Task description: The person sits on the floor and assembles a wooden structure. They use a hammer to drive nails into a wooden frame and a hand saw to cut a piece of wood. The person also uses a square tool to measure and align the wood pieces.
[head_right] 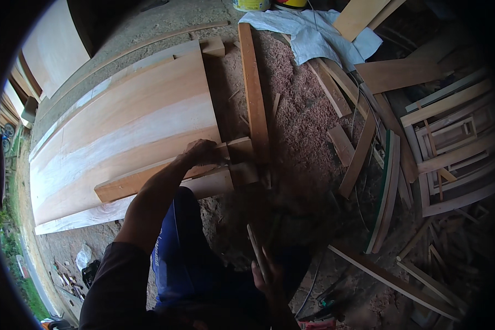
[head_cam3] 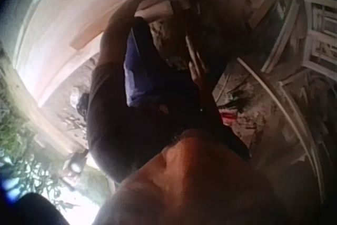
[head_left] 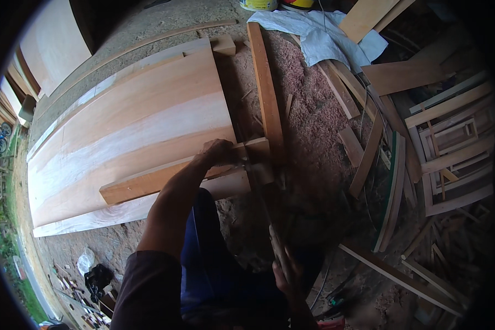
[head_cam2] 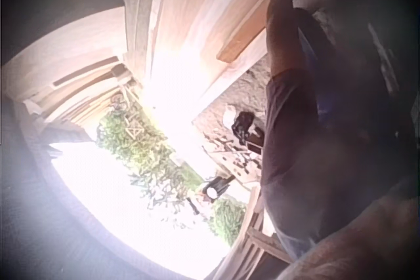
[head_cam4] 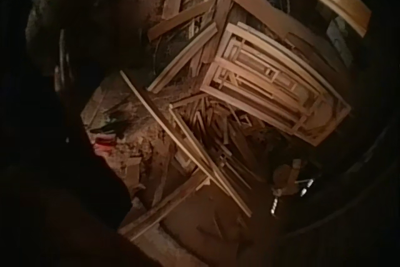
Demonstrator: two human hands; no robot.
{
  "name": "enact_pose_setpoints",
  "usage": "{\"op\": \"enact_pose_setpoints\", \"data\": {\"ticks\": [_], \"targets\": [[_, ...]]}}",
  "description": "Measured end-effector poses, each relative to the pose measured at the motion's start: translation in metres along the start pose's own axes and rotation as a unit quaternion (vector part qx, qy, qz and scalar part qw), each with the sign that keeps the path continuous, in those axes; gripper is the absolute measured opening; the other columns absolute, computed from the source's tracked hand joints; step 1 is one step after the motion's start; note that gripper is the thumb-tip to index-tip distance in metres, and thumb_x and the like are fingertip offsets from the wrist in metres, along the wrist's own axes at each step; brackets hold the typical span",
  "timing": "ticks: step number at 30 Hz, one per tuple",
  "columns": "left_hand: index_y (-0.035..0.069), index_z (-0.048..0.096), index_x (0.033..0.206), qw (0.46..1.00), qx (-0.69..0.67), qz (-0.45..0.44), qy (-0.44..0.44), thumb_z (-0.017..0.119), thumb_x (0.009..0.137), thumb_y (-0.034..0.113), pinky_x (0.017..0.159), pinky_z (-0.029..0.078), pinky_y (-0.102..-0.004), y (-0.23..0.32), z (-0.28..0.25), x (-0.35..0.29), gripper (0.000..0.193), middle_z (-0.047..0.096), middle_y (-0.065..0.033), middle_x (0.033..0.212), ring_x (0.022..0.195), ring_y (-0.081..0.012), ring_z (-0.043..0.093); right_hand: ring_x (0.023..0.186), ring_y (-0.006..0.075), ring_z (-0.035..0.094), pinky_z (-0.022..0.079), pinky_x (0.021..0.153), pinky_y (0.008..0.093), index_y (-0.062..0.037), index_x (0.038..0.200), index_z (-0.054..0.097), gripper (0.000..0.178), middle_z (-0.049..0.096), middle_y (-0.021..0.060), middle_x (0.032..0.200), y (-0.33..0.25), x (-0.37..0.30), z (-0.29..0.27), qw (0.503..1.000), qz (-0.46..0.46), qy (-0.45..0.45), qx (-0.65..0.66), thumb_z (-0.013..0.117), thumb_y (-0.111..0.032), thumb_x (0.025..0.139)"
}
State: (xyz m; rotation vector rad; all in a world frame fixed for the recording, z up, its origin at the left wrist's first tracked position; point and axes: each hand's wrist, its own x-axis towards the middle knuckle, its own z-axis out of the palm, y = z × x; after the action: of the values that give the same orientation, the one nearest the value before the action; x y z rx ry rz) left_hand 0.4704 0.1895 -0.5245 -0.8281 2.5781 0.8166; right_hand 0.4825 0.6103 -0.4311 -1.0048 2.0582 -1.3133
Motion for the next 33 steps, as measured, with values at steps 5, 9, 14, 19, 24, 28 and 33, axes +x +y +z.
{"op": "enact_pose_setpoints", "data": {"ticks": [5,9,14,19,24,28,33], "targets": [[0.013,0.075,0.107,1.0,0.016,0.005,0.025,0.076,0.073,0.069,0.084,0.057,-0.0463,0.019,0.005,-0.004,0.065,0.076,-0.0138,0.099,0.097,-0.0342,0.073,0.116,0.0322,0.068,0.052,0.098,0.0404,0.0007,0.141,0.055,0.051,0.066,0.0209,0.131,0.063,-0.001,0.024,0.998,-0.037,0.052,0.018,0.063,-0.011,0.092],[0.013,0.074,0.103,0.998,0.024,-0.016,0.056,0.077,0.074,0.067,0.083,0.057,-0.0468,0.028,0.009,-0.014,0.062,0.075,-0.0143,0.096,0.095,-0.0345,0.073,0.119,0.0367,0.065,0.05,0.1,0.042,-0.0003,0.14,0.056,0.052,0.066,0.0206,0.129,0.023,0.133,0.045,0.988,-0.081,0.087,-0.096,0.068,-0.017,0.092],[0.013,0.074,0.1,0.999,0.001,0.031,0.009,0.075,0.075,0.068,0.082,0.056,-0.0473,-0.006,0.001,-0.001,0.06,0.075,-0.0145,0.096,0.095,-0.0354,0.072,0.115,0.037,0.067,0.054,0.093,0.0435,0.0037,0.14,0.054,0.051,0.065,0.0257,0.126,0.037,-0.024,0.003,0.997,-0.068,0.013,-0.025,0.066,-0.014,0.094],[0.014,0.073,0.103,1.0,0.026,0.005,0.015,0.075,0.075,0.068,0.082,0.056,-0.0478,0.006,0.014,0.001,0.061,0.075,-0.0145,0.097,0.097,-0.0346,0.072,0.113,0.0304,0.068,0.053,0.093,0.0378,0.0049,0.139,0.055,0.048,0.067,0.0212,0.126,0.039,0.0,0.012,0.999,-0.04,0.027,-0.024,0.063,-0.009,0.094],[0.014,0.073,0.106,1.0,0.012,-0.007,0.027,0.072,0.071,0.077,0.087,0.055,-0.0473,0.021,0.012,-0.007,0.072,0.074,-0.015,0.103,0.101,-0.0345,0.071,0.12,0.0304,0.064,0.051,0.098,0.04,0.0023,0.141,0.053,0.048,0.062,0.0213,0.135,0.033,0.111,0.04,0.988,-0.092,0.067,-0.101,0.063,-0.01,0.096],[0.013,0.073,0.106,1.0,0.027,0.003,-0.009,0.074,0.066,0.081,0.085,0.056,-0.0451,-0.011,0.008,0.011,0.079,0.075,-0.0142,0.099,0.097,-0.0334,0.071,0.124,0.0358,0.062,0.048,0.104,0.0433,0.0014,0.143,0.052,0.053,0.062,0.02,0.136,0.039,-0.024,0.009,0.999,0.009,0.011,0.035,0.063,-0.013,0.094],[0.013,0.073,0.107,1.0,0.029,-0.004,0.009,0.073,0.071,0.075,0.084,0.056,-0.0471,0.005,0.008,-0.009,0.072,0.075,-0.0147,0.099,0.098,-0.0354,0.072,0.125,0.0327,0.062,0.049,0.103,0.0419,0.0038,0.141,0.054,0.049,0.062,0.0232,0.135,0.04,0.004,0.015,0.999,-0.043,0.026,0.021,0.062,-0.008,0.094]]}}
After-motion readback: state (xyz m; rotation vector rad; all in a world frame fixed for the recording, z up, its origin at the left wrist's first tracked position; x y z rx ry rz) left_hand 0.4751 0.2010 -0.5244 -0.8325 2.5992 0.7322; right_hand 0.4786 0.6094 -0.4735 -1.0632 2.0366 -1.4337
